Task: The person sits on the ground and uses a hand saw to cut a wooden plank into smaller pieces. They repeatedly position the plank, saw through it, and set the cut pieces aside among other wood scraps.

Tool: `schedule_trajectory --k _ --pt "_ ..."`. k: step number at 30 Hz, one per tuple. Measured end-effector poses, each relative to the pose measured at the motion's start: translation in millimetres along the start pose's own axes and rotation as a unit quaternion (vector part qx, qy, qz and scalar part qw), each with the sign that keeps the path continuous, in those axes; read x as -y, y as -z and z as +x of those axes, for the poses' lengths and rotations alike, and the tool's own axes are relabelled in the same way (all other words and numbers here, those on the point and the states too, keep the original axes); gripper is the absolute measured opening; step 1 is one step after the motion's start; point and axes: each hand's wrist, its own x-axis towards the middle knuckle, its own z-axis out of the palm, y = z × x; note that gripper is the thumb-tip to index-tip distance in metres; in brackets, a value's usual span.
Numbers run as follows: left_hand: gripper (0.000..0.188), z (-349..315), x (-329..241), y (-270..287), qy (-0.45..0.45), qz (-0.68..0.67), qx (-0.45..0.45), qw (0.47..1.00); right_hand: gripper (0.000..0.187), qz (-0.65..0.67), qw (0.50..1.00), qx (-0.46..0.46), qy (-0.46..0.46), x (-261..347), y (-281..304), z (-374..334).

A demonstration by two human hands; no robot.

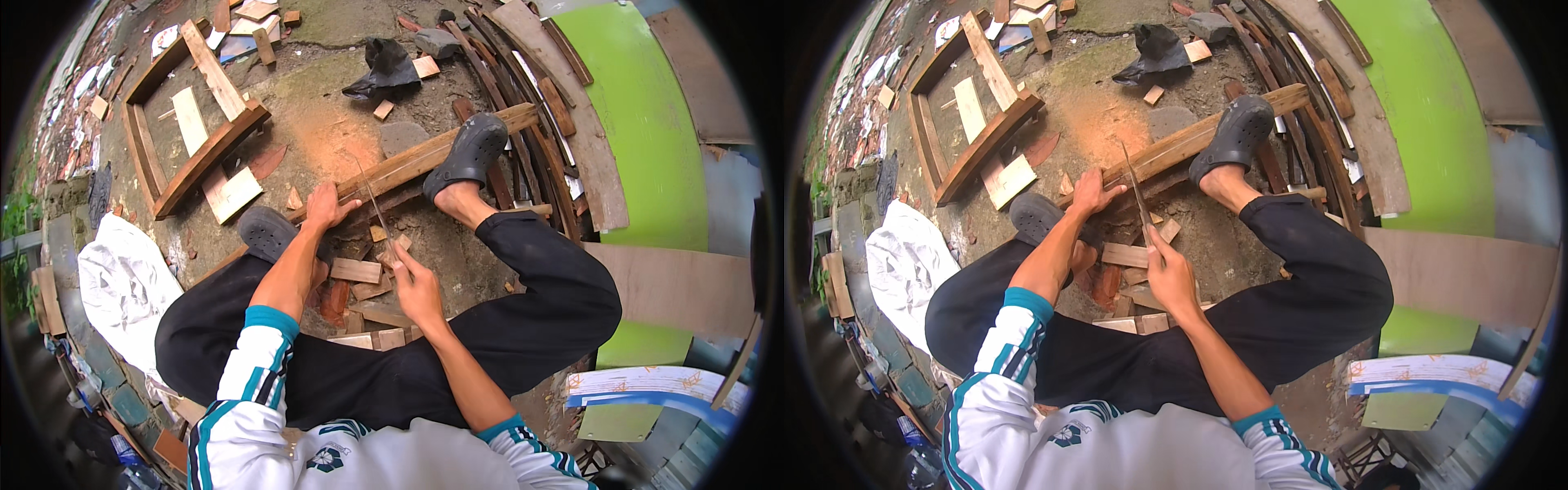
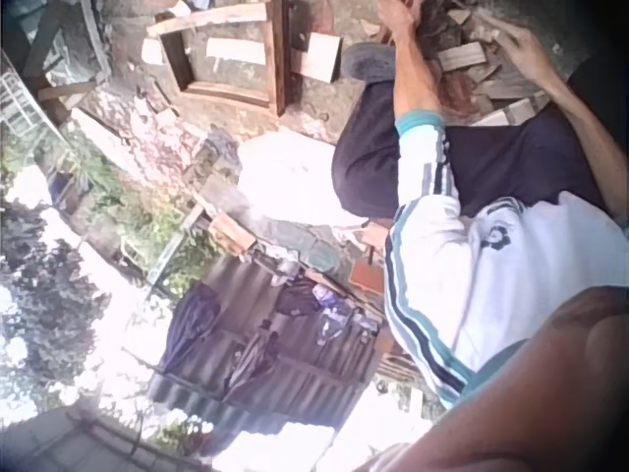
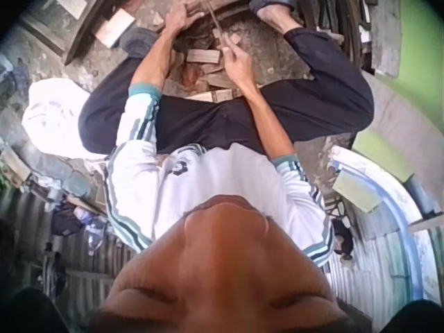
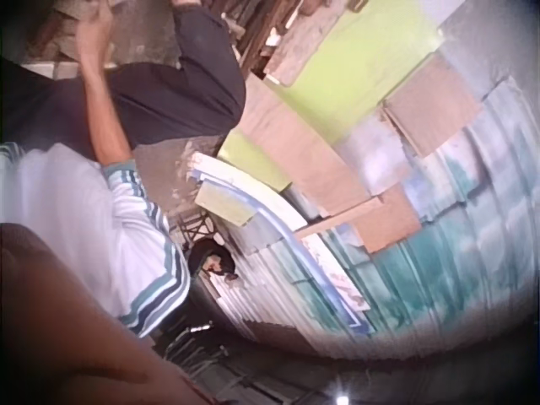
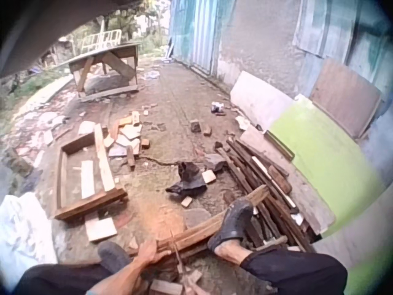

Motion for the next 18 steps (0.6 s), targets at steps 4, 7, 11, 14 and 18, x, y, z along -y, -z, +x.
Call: schedule_trajectory --k 4,7,11,14,18 --pt "0.081 -1 -9 -2 -0.004 0.005 -0.014 1.0 0.04 0.005 1.0 -0.002 0.009 -17 20 -46" --pt "0.081 -2 -15 -11 -0.013 -0.002 0.006 1.0 0.041 0.008 0.999 -0.036 0.018 -26 -9 63" --pt "0.08 14 -23 4 -0.019 0.008 0.032 0.999 0.04 -0.02 0.999 -0.046 -0.009 -1 -29 116" --pt "0.081 6 -19 11 -0.004 0.007 0.049 0.999 0.041 -0.001 1.0 -0.012 0.009 -14 -16 51" --pt "0.081 -1 -9 5 -0.004 0.01 0.003 1.0 0.04 -0.001 1.0 -0.012 0.011 -3 20 -55"
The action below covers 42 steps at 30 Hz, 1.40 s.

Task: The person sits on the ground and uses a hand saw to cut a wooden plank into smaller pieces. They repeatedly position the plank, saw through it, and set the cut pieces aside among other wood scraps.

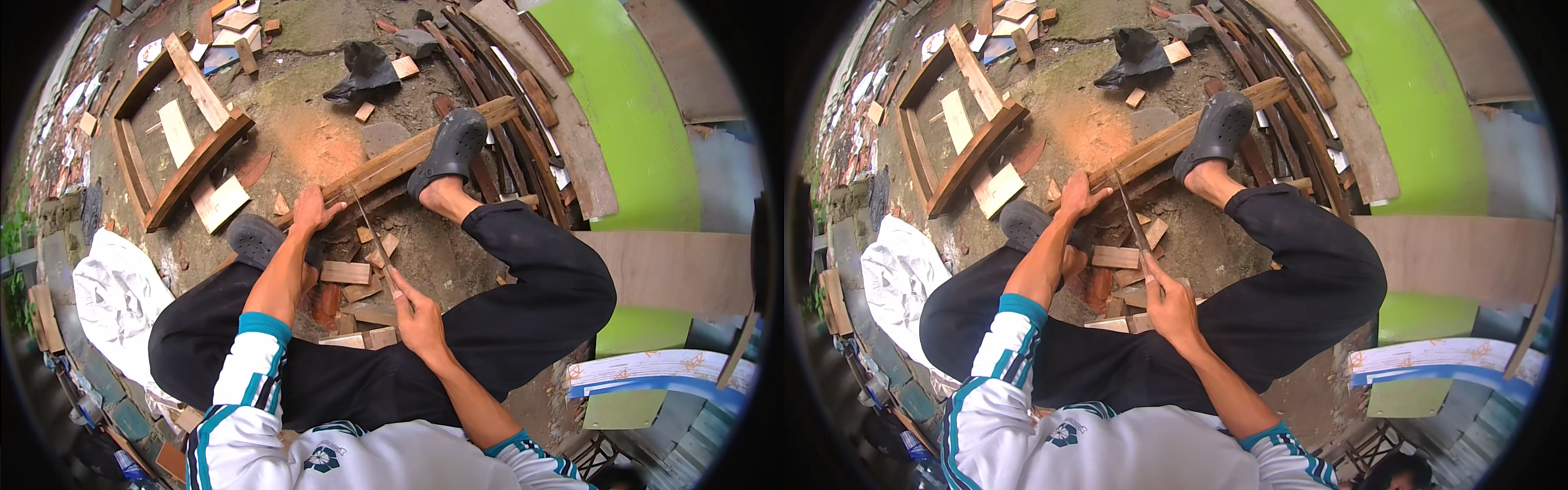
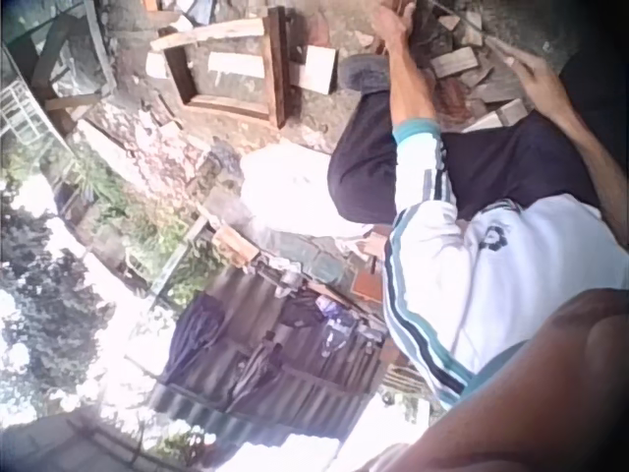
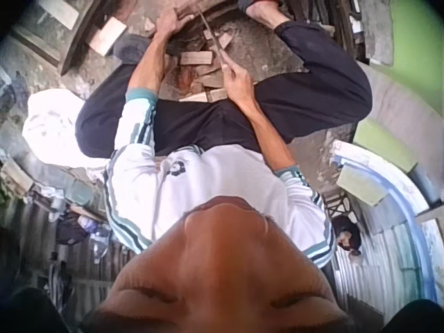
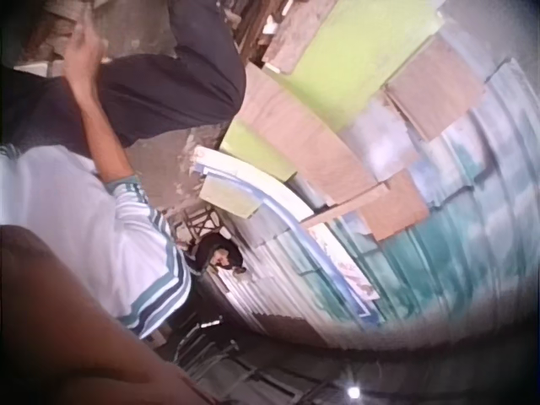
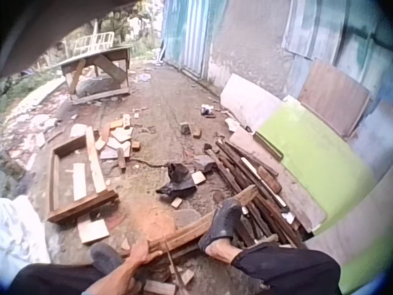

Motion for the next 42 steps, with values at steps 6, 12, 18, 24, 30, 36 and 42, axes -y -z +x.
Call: schedule_trajectory --k 6,12,18,24,30,36,42 --pt "0.083 20 -21 -5 -0.033 0.007 0.019 0.999 0.042 -0.016 0.997 -0.07 -0.001 -14 -45 183" --pt "0.087 12 -2 -2 0.001 0.003 0.04 0.999 0.041 -0.014 0.999 -0.01 0.029 -20 -42 124" --pt "0.083 -4 -7 3 0.019 -0.007 0.034 0.999 0.042 0.029 0.999 0.012 -0.036 12 9 -12" --pt "0.083 18 -31 7 -0.004 0.022 0.012 1.0 0.043 -0.022 0.996 -0.085 0.008 -14 -61 189" --pt "0.084 4 -20 -3 0.001 0.024 0.013 1.0 0.044 0.002 0.999 -0.032 -0.005 -15 -51 150" --pt "0.08 1 -6 -6 0.006 0.003 0.029 1.0 0.042 -0.014 1.0 -0.012 -0.019 -1 6 -21" --pt "0.078 10 -16 -2 -0.017 0.002 0.016 1.0 0.041 0.057 0.996 -0.045 0.056 -34 -50 143"
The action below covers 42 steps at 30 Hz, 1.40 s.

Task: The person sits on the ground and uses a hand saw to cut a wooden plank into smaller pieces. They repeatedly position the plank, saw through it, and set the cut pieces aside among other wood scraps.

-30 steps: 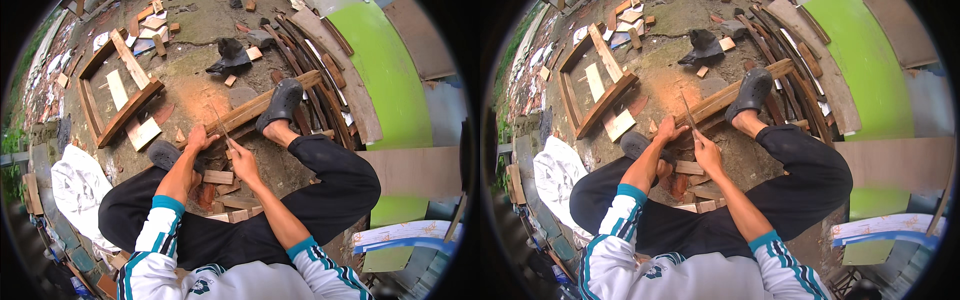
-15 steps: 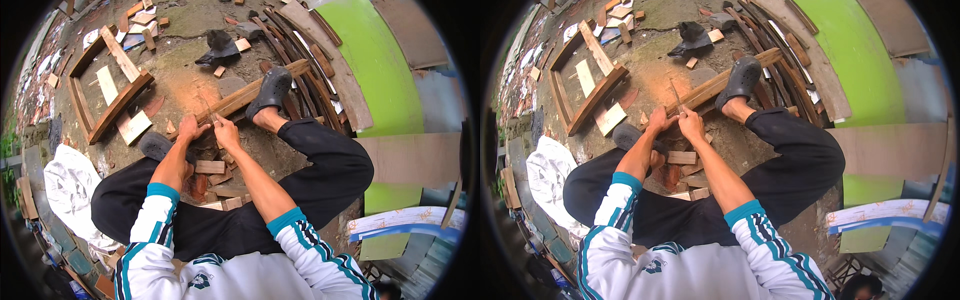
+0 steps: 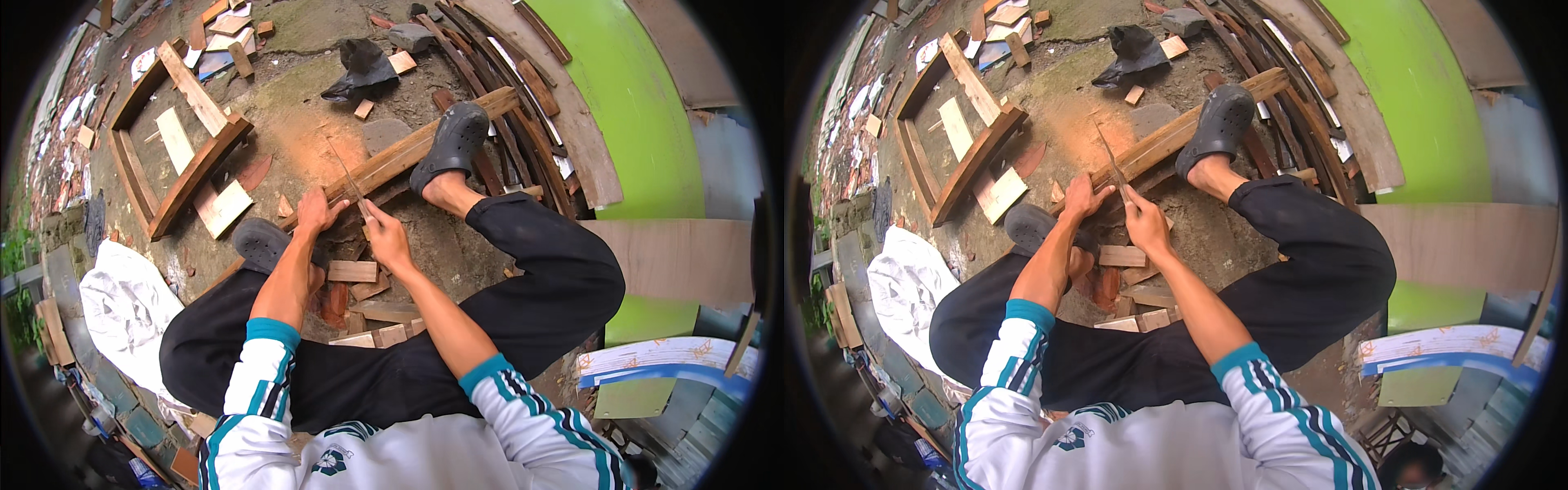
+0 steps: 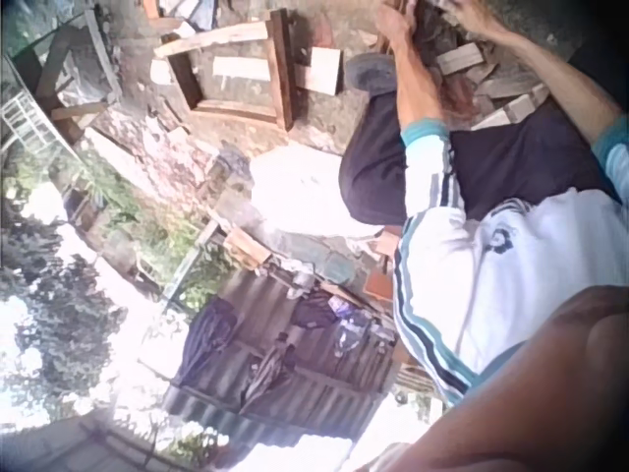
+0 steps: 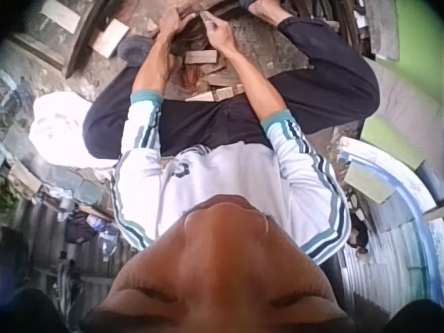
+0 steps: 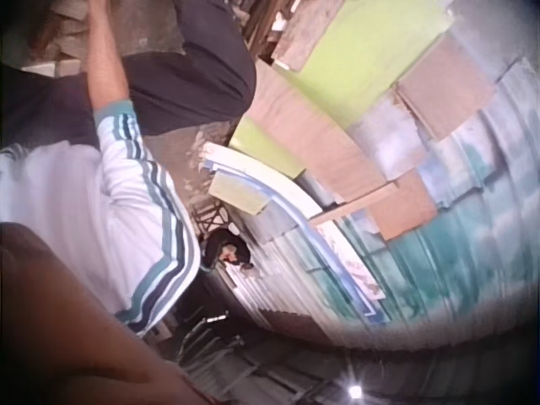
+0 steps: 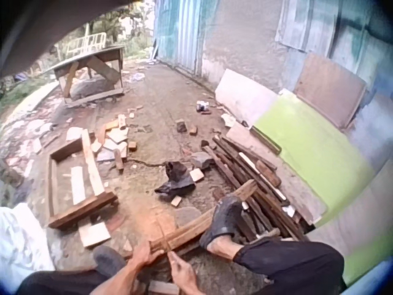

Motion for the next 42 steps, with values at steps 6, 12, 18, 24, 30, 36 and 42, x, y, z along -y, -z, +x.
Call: schedule_trajectory --k 6,12,18,24,30,36,42 --pt "0.077 -3 -11 17 0.02 -0.032 0.046 0.998 0.043 -0.036 0.994 0.037 -0.098 7 -2 25" --pt "0.079 -4 11 2 0.036 -0.013 0.038 0.999 0.042 -0.015 0.997 0.034 -0.071 61 38 -103" --pt "0.08 2 21 3 0.025 -0.007 0.009 1.0 0.041 -0.039 0.999 0.032 -0.011 36 49 -111" --pt "0.081 8 24 -5 0.013 0.001 0.005 1.0 0.046 -0.078 0.988 0.021 -0.129 28 -30 42" --pt "0.083 3 11 -8 0.022 0.011 -0.008 1.0 0.044 -0.052 0.986 0.047 -0.151 43 -2 16" --pt "0.078 2 18 -2 0.012 -0.008 0.002 1.0 0.044 -0.047 0.996 0.019 -0.071 61 41 -110" --pt "0.076 2 12 3 -0.003 0.002 0.003 1.0 0.045 -0.085 0.99 -0.002 -0.108 54 9 -25"
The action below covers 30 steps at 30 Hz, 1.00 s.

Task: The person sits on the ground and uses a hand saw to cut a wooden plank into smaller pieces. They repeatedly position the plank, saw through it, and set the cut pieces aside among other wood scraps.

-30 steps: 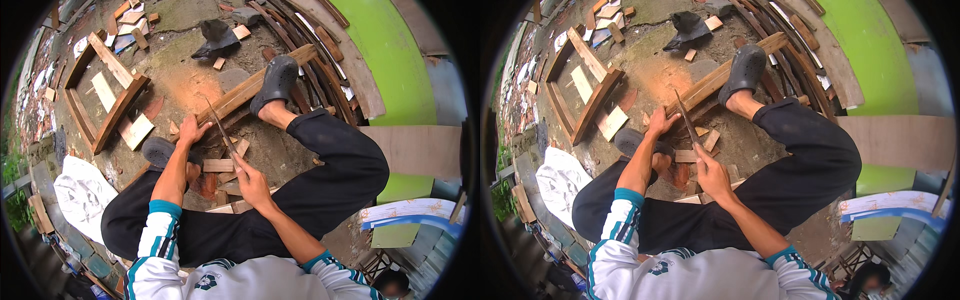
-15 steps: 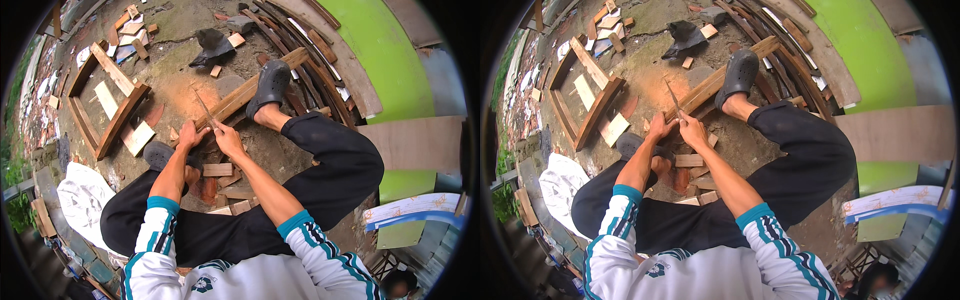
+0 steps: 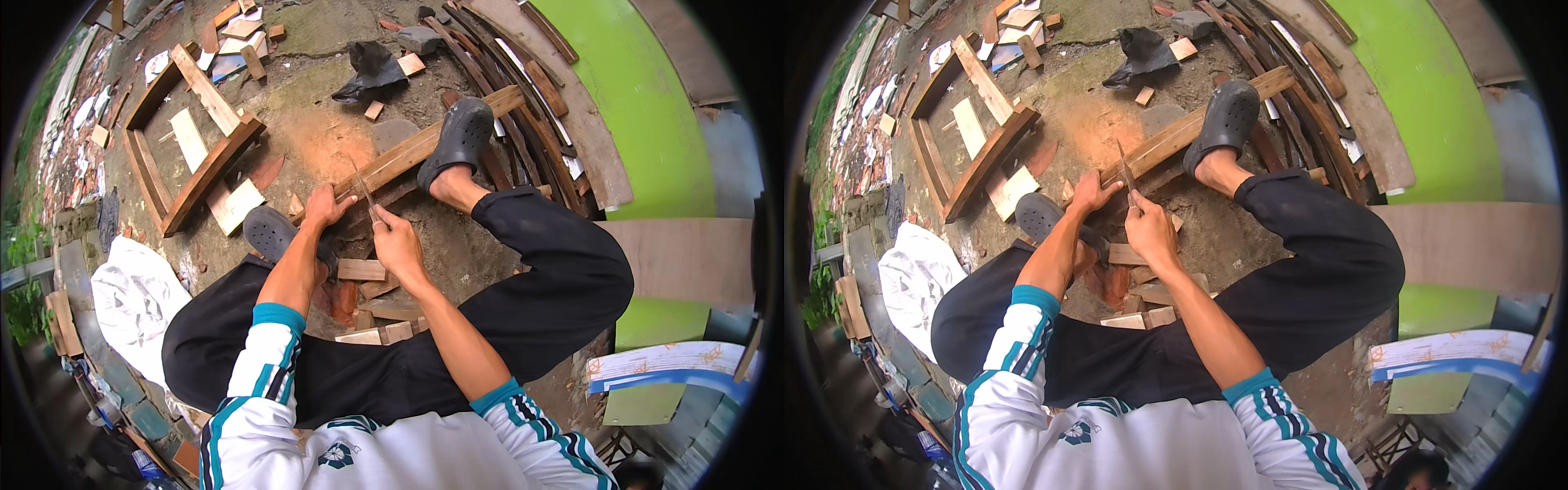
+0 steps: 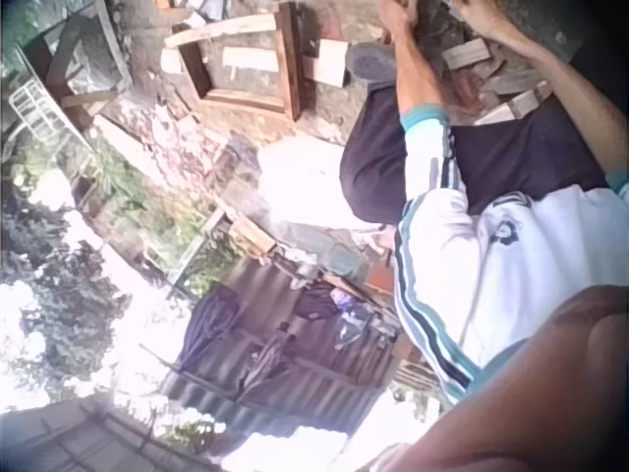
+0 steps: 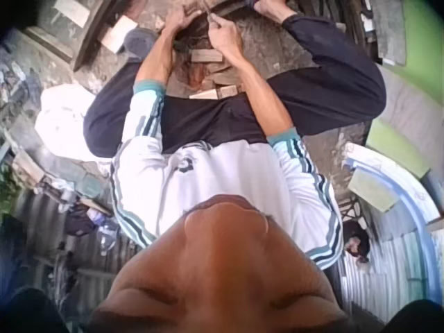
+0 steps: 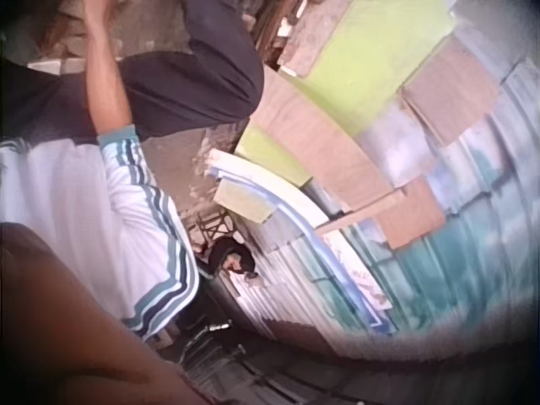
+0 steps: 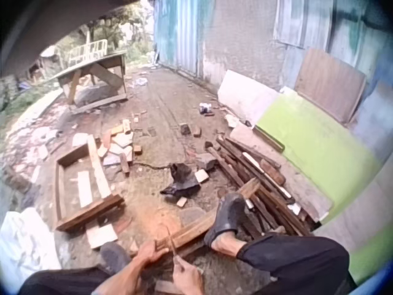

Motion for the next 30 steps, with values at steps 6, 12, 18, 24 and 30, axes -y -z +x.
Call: schedule_trajectory --k 6,12,18,24,30 --pt "0.077 -8 -6 3 0.008 -0.012 -0.02 1.0 0.062 0.002 0.995 0.059 0.086 -18 -7 15" --pt "0.08 -19 -12 -7 0.017 0.004 -0.054 0.998 0.068 -0.021 0.982 0.039 0.185 -67 5 -7" --pt "0.079 -23 3 -12 -0.002 -0.026 -0.063 0.998 0.052 -0.077 0.991 0.007 0.108 6 -12 9" --pt "0.083 -13 -12 -17 0.007 -0.009 -0.07 0.997 0.048 -0.147 0.985 -0.003 0.091 46 -12 35" --pt "0.079 -31 9 -20 0.006 -0.02 -0.127 0.992 0.049 -0.09 0.99 0.036 0.098 23 18 -58"
